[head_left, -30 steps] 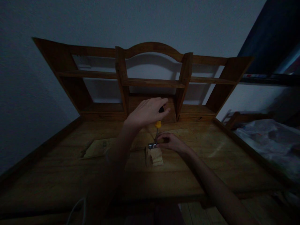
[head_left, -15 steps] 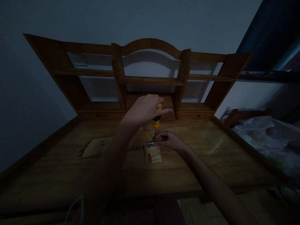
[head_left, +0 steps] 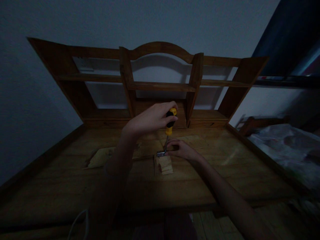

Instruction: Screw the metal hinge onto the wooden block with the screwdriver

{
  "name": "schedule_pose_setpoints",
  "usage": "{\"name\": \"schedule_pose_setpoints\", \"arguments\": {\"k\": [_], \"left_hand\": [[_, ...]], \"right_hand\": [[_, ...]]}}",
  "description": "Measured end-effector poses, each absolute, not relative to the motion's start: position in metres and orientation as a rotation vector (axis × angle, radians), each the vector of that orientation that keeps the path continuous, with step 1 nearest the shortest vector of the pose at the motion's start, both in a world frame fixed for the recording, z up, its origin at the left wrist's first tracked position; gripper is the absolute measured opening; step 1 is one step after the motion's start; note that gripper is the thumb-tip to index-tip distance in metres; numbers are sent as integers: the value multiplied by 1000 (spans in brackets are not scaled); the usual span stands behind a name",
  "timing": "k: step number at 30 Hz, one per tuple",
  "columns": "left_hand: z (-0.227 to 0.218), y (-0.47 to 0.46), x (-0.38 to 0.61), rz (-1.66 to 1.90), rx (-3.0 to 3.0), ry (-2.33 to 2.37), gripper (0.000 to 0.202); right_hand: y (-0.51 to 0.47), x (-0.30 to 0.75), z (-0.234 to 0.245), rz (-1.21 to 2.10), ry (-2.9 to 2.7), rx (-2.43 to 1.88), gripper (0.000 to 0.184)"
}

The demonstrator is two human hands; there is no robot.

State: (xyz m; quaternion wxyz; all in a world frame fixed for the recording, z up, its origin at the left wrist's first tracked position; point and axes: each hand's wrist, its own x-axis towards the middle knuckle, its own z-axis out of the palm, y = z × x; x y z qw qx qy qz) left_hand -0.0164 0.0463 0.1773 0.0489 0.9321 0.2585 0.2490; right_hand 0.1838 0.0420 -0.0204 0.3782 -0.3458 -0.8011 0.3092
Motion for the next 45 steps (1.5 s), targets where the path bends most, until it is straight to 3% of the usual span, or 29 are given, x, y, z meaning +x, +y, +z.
{"name": "schedule_pose_setpoints", "arguments": {"k": [10,16,21,37,45], "left_hand": [[170,38,3,870,3024,1393,39],[172,38,3,758,2924,1091,25],[174,51,-9,720,2817,716,27],[170,40,6,816,3035,1121,44],[172,43,-1,692,2884,801,24]], "right_hand": [[43,184,-21,785,-2053,-868,26],[41,182,-17,783,-2062,-869,26],[39,180,-13,812,-2055,-884,22],[42,182,-20,848,-2016,-840,24],[44,185,-26,773,-2016,-840,23]]}}
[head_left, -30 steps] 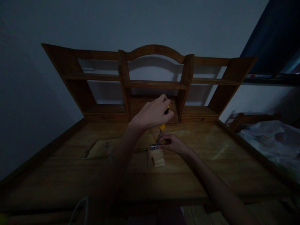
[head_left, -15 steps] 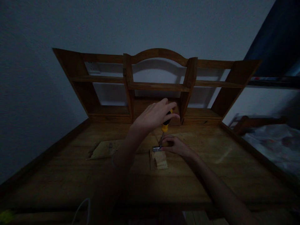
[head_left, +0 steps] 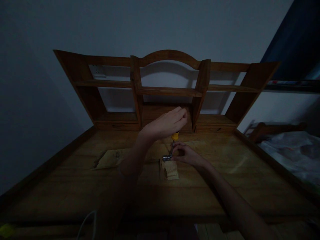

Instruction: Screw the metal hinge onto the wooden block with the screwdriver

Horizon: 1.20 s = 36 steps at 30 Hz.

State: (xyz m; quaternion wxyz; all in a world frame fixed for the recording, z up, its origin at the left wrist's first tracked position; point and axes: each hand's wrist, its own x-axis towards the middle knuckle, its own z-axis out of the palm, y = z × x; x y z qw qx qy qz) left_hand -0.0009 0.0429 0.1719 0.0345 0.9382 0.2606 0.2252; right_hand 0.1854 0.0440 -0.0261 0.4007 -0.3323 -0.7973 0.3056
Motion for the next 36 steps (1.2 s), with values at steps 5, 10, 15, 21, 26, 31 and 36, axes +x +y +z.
{"name": "schedule_pose_setpoints", "arguments": {"k": [5,10,15,21,26,31,36], "left_hand": [[173,43,-3,737,2849,724,19],[169,41,1,851,2943,1123,34],[168,36,8,798,2948,1247,40],[172,38,-4,638,2882,1031,24],[178,43,-18,646,2923,946,27],[179,37,-12,669,2890,1358,43],[174,36,-14,658,2853,1110,38]], "right_hand": [[43,184,-23,781,-2029,-881,22],[44,184,-25,795,-2020,-879,23],[43,184,-24,793,-2017,-881,24],[42,183,-25,786,-2021,-874,24],[42,182,-24,792,-2015,-868,22],[41,182,-23,789,-2008,-866,24],[39,182,-20,773,-2020,-878,24]]}}
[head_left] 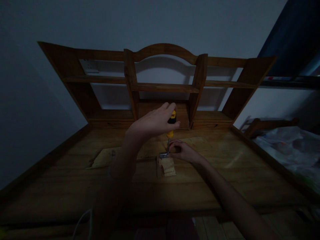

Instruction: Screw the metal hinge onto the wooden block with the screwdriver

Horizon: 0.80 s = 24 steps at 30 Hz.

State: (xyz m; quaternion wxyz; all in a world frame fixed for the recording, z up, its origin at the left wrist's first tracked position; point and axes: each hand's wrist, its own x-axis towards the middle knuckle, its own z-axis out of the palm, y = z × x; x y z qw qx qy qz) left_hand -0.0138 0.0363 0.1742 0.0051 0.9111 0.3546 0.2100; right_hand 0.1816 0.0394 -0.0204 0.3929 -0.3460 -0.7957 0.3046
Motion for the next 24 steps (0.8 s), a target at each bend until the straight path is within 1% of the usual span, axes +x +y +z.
{"name": "schedule_pose_setpoints", "arguments": {"k": [2,4,10,12,14,17,19,21,24], "left_hand": [[175,36,-18,621,2804,958,43],[178,36,-22,578,2759,856,42],[185,40,-28,560,2780,661,26],[184,43,-25,616,2813,700,25],[180,46,-21,680,2855,840,27],[174,47,-11,729,2891,1144,38],[172,46,-6,729,2903,1260,43],[171,44,-4,727,2911,1267,43],[172,43,-4,718,2902,1136,37]], "right_hand": [[39,181,-20,773,-2017,-873,24],[39,181,-20,770,-2012,-868,24],[42,183,-24,738,-2028,-872,24],[41,183,-23,736,-2025,-874,24],[40,182,-22,747,-2019,-870,22],[38,181,-19,756,-2019,-870,22],[38,181,-18,753,-2030,-889,22],[38,181,-18,753,-2038,-896,22],[38,182,-18,763,-2042,-872,22]]}}
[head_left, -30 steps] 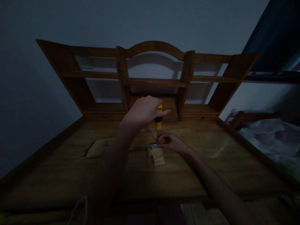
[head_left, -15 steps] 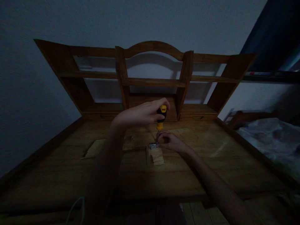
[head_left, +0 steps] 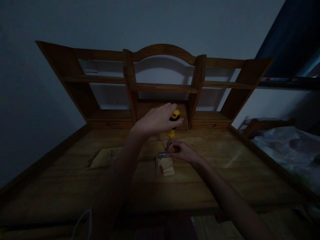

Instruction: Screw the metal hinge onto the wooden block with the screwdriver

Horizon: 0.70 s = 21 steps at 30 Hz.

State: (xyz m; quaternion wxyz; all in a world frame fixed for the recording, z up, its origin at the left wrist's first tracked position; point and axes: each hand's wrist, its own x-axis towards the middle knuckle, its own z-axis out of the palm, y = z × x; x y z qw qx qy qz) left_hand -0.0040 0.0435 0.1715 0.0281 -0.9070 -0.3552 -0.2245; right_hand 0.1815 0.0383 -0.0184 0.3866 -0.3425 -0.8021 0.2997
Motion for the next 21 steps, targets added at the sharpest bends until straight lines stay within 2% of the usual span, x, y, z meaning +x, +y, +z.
{"name": "schedule_pose_setpoints", "arguments": {"k": [6,14,21], "left_hand": [[174,47,-8,-749,-3019,-780,20],[171,44,-21,-620,-3121,-955,37],[179,45,-24,-607,-3125,-873,33]], "right_hand": [[39,181,-20,727,-2030,-870,23],[39,181,-20,757,-2038,-868,22],[38,181,-18,751,-2060,-838,20]]}}
